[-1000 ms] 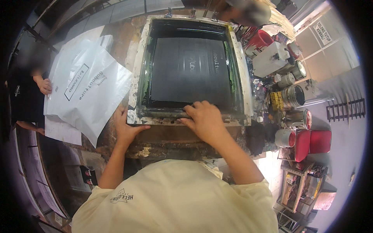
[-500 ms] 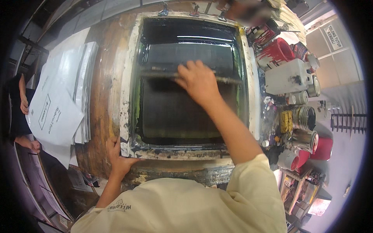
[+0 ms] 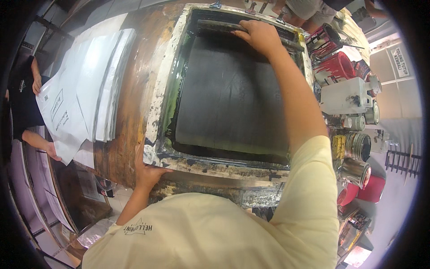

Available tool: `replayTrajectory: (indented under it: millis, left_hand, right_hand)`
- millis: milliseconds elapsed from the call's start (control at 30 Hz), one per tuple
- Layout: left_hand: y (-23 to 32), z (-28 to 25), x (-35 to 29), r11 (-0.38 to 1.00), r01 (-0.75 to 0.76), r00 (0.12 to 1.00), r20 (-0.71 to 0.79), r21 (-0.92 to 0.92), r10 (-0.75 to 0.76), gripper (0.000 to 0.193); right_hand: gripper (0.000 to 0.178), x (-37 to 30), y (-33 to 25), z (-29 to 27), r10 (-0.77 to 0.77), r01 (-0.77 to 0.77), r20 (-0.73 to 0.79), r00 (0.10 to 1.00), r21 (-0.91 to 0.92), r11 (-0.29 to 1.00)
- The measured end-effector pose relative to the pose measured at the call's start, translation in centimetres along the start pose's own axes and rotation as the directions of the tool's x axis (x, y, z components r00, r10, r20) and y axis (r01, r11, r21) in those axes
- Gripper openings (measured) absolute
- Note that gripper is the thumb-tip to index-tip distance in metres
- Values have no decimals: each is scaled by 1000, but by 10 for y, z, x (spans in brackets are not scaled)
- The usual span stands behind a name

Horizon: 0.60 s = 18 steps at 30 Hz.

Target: The person performs manual screen printing on white bags by applying ink through a screen with a squeegee and stacking the finished bags.

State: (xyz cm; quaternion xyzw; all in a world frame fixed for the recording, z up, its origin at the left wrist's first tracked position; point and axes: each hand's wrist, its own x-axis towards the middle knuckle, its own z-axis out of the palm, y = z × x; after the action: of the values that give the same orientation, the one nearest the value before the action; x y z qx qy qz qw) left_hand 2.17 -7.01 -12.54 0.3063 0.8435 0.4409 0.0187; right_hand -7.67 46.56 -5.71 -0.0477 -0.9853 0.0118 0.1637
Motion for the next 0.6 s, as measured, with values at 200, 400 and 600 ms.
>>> replayTrajectory:
  millis: [200, 400, 600]
  left_hand:
    - [0, 2, 3, 999, -51, 998, -26, -3, 51, 132]
    - [-4, 5, 2, 995, -100, 994, -51, 0, 100, 128]
    - [-5, 8, 4, 995, -101, 993, -56, 0, 101, 118]
  right_hand:
    - [43, -49, -45, -6, 36, -36, -9, 999, -26, 999]
    - [37, -161, -147, -56, 68, -69, 19, 997, 44, 997]
    - [35, -241, -238, -119, 157, -175, 209, 965, 69, 982]
